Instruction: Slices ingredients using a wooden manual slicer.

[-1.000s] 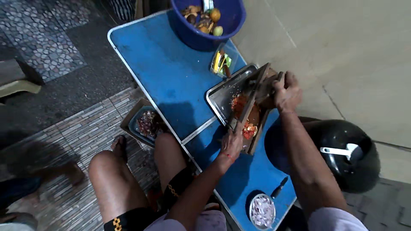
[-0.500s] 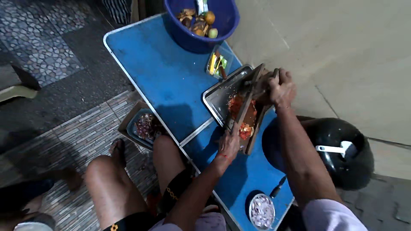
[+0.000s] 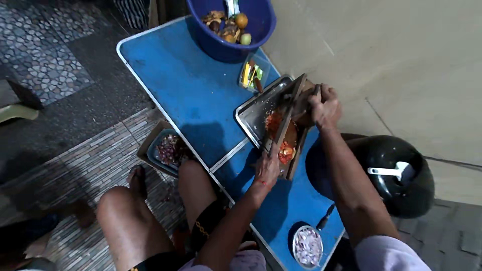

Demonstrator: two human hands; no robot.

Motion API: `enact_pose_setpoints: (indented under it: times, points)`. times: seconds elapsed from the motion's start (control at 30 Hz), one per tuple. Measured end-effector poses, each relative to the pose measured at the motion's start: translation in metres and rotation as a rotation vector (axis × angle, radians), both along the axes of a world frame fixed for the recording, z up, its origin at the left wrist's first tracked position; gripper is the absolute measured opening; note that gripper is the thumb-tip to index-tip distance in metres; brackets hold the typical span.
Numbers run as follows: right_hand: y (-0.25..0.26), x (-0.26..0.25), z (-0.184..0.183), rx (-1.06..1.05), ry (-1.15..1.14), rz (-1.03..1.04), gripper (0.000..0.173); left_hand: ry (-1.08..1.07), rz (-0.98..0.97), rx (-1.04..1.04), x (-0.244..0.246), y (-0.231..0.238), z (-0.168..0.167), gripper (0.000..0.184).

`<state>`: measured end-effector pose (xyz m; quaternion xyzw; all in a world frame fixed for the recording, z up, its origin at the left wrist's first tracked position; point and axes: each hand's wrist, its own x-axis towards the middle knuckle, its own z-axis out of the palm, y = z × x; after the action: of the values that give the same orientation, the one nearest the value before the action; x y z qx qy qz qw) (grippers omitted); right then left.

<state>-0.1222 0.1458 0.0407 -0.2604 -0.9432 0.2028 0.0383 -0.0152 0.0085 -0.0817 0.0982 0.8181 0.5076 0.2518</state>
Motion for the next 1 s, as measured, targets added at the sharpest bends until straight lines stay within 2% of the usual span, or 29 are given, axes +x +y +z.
enact_pose_setpoints:
  times: [0.07,0.17,0.27,0.33,0.43,0.53,0.63,0.8,0.9,1.0]
  points:
    - [0.007,-0.006,-0.004,-0.002,0.031,0.007,0.059,0.001,-0.007,-0.023,-0.001,-0.001,0.002,0.053]
    - [0.024,0.016,-0.029,0.019,0.077,0.059,0.063,-0.013,-0.031,-0.045,-0.003,-0.004,0.005,0.055]
    - [0.011,0.054,-0.041,0.078,0.068,0.047,0.066,-0.017,-0.043,-0.014,0.000,-0.001,0.000,0.057]
    - [0.010,0.051,-0.043,0.098,0.071,0.035,0.065,-0.001,-0.029,0.000,-0.002,-0.002,-0.001,0.056]
    - [0.014,0.016,-0.026,0.047,0.066,0.030,0.057,-0.003,-0.024,-0.001,0.000,-0.001,-0.003,0.055]
    - [0.008,-0.013,-0.004,-0.008,0.038,-0.013,0.057,0.009,-0.022,0.001,-0.002,-0.004,0.000,0.053]
    - [0.019,-0.006,-0.015,-0.014,0.053,0.018,0.061,-0.010,-0.024,-0.010,-0.001,-0.005,0.004,0.054]
    - [0.008,0.055,-0.039,0.103,0.066,0.043,0.066,0.011,-0.041,-0.020,0.000,0.000,-0.002,0.056]
    - [0.019,0.033,-0.039,0.089,0.071,0.039,0.062,0.022,-0.008,0.002,0.000,-0.001,-0.001,0.053]
    - [0.001,0.002,-0.001,-0.013,0.004,-0.022,0.056,0.019,0.001,-0.003,0.002,-0.001,0.001,0.053]
